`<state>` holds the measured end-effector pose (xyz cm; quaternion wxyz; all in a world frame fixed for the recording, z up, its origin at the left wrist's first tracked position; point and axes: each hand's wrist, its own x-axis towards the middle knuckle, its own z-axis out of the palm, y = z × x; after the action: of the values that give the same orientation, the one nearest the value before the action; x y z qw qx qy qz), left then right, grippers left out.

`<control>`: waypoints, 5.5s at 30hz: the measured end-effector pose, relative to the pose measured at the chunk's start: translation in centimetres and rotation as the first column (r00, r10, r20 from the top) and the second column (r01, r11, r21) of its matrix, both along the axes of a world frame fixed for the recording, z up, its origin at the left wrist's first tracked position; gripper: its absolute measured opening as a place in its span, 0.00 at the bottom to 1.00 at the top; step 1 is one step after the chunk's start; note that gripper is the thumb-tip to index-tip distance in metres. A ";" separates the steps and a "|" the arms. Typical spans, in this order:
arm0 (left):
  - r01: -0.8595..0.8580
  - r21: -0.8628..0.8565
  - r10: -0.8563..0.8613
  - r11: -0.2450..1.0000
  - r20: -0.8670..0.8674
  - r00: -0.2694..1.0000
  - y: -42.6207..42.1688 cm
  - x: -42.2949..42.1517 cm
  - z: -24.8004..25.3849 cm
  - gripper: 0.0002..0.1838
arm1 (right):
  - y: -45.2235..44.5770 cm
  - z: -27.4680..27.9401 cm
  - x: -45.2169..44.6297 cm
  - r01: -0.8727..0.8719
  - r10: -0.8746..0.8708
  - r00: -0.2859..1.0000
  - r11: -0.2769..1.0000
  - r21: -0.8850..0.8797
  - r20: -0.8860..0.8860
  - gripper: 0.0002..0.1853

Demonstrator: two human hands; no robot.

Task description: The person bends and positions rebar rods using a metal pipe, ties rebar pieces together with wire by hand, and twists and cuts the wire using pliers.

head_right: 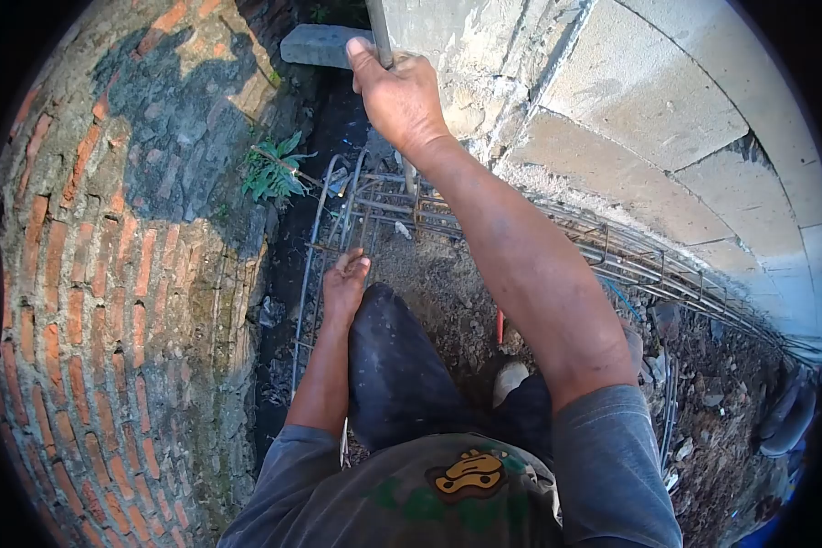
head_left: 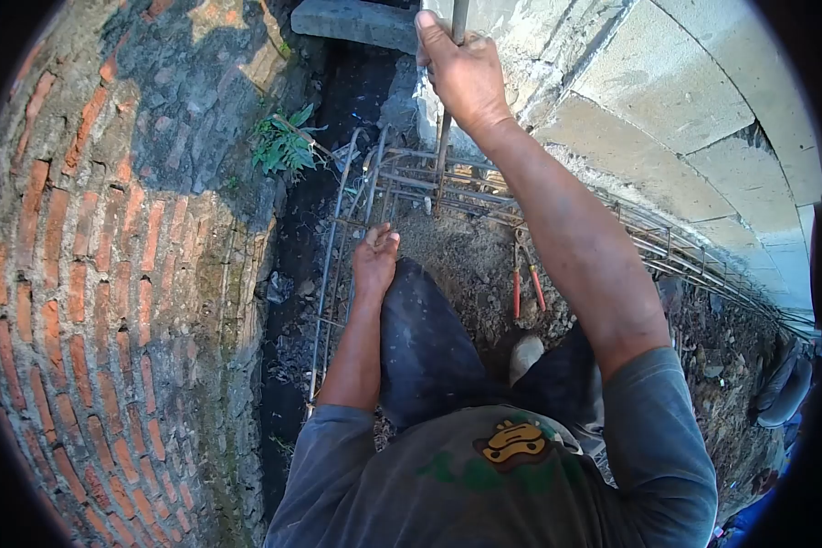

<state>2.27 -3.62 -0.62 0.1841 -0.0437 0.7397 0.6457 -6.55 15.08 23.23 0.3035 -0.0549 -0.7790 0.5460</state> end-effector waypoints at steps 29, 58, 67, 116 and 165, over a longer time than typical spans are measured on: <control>0.419 -0.621 -0.696 0.663 -0.304 0.650 6.8 -7.4 0.2 0.40 | -1.3 0.8 1.8 -0.209 0.218 0.957 0.976 -0.063 0.194 0.24; 0.347 -0.252 -0.423 0.904 -0.395 0.816 10.6 -8.1 -9.0 0.24 | 1.3 0.3 4.5 -0.284 0.091 0.785 0.932 0.224 0.613 0.24; 0.319 -0.325 -0.450 0.890 -0.519 0.727 10.4 -7.5 -8.2 0.23 | 2.6 -3.1 4.8 -0.396 0.110 0.791 0.842 0.367 0.602 0.24; 0.461 -0.167 -0.413 0.872 0.255 0.874 9.8 -8.6 -5.6 0.38 | 7.3 -20.0 68.0 0.760 -0.567 -0.063 0.506 0.408 0.821 0.10; 0.715 -0.324 -0.738 0.620 0.068 0.671 8.0 -10.0 -4.8 0.39 | 25.0 -25.6 38.6 -0.216 -0.432 0.336 0.830 0.515 0.837 0.14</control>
<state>-7.74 4.36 -5.38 0.3927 0.2525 0.7954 0.3864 32.03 40.12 -2.38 -0.1589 -0.3234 -0.9214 0.1452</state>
